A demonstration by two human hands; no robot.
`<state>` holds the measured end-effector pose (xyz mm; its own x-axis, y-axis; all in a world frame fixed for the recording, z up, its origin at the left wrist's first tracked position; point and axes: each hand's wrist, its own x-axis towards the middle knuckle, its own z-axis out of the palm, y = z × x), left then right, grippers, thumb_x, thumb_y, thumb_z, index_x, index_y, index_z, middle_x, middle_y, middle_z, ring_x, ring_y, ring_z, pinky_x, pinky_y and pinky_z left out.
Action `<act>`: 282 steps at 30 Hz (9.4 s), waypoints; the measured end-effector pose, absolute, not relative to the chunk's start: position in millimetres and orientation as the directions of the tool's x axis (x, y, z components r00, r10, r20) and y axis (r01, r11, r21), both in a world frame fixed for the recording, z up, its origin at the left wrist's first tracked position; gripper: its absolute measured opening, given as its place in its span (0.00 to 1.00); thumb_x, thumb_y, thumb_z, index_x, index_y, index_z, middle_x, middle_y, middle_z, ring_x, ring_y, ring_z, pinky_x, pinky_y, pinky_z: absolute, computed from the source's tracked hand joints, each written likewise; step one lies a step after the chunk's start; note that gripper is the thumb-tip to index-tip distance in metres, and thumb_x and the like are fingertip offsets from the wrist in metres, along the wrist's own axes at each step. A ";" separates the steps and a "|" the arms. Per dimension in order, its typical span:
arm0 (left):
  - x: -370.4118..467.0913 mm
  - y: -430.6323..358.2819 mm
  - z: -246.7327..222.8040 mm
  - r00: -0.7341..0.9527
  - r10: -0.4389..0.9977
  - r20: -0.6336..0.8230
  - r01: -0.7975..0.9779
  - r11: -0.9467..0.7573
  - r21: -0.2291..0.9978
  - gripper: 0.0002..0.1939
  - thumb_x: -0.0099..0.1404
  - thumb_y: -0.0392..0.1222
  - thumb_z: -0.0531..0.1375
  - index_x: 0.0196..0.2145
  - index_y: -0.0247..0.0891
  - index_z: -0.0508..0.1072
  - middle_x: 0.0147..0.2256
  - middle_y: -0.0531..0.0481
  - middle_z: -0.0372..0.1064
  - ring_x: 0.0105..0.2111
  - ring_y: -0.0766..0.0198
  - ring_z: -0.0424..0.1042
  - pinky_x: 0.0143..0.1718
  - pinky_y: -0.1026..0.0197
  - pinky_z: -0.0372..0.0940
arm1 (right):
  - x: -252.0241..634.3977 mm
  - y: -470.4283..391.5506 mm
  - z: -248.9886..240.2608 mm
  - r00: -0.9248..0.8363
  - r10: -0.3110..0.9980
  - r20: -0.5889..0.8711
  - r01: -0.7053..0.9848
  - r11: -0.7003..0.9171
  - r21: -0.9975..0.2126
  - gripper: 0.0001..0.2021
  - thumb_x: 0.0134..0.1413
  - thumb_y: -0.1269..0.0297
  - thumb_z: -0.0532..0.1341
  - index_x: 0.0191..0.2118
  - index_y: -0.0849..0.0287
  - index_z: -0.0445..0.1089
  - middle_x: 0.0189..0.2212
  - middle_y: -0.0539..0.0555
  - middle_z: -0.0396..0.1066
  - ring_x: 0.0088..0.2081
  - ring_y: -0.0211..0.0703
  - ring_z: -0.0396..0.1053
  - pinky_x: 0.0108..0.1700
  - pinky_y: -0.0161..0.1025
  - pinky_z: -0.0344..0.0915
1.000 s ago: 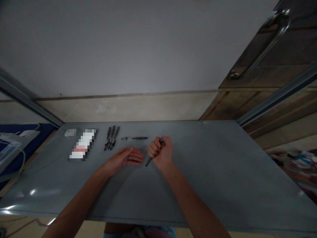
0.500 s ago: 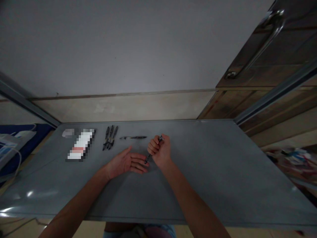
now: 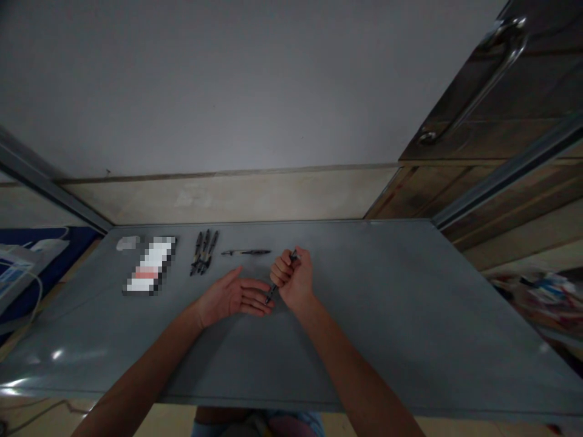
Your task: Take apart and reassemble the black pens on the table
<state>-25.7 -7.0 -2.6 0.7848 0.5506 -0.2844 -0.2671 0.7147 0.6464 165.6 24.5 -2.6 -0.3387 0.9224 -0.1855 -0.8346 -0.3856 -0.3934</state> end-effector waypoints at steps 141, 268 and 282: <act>-23.5 -13.5 -9.0 0.568 0.807 -0.161 -0.204 0.327 0.923 0.23 0.64 0.57 0.55 0.39 0.31 0.71 0.33 0.42 0.71 0.29 0.63 0.69 0.27 0.64 0.62 | 162.4 17.2 13.5 -0.320 0.947 -0.026 -0.860 -0.302 -0.410 0.18 0.58 0.52 0.52 0.22 0.57 0.58 0.17 0.46 0.46 0.19 0.35 0.47 0.21 0.34 0.52; -45.7 8.6 -3.2 -0.086 0.991 -0.107 -0.340 0.071 0.938 0.20 0.58 0.56 0.62 0.39 0.38 0.73 0.30 0.53 0.66 0.26 0.71 0.67 0.23 0.69 0.60 | 139.3 14.3 -8.8 -0.358 0.934 0.004 -0.188 -0.068 -0.980 0.17 0.58 0.56 0.59 0.51 0.56 0.71 0.32 0.54 0.75 0.32 0.39 0.71 0.38 0.39 0.67; -46.4 6.9 2.8 -0.082 0.996 -0.024 -0.271 0.000 0.963 0.19 0.62 0.56 0.58 0.41 0.38 0.70 0.29 0.52 0.64 0.27 0.69 0.66 0.24 0.68 0.61 | 140.6 16.4 -14.2 -0.464 0.883 -0.066 -0.039 -0.095 -0.995 0.13 0.56 0.56 0.61 0.41 0.60 0.72 0.27 0.50 0.72 0.27 0.36 0.68 0.33 0.36 0.64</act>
<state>-46.4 6.9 2.8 -0.0823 0.9963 -0.0236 -0.2709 0.0004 0.9626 140.6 16.4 -14.2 -0.4642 0.8833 -0.0661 -0.0395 -0.0951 -0.9947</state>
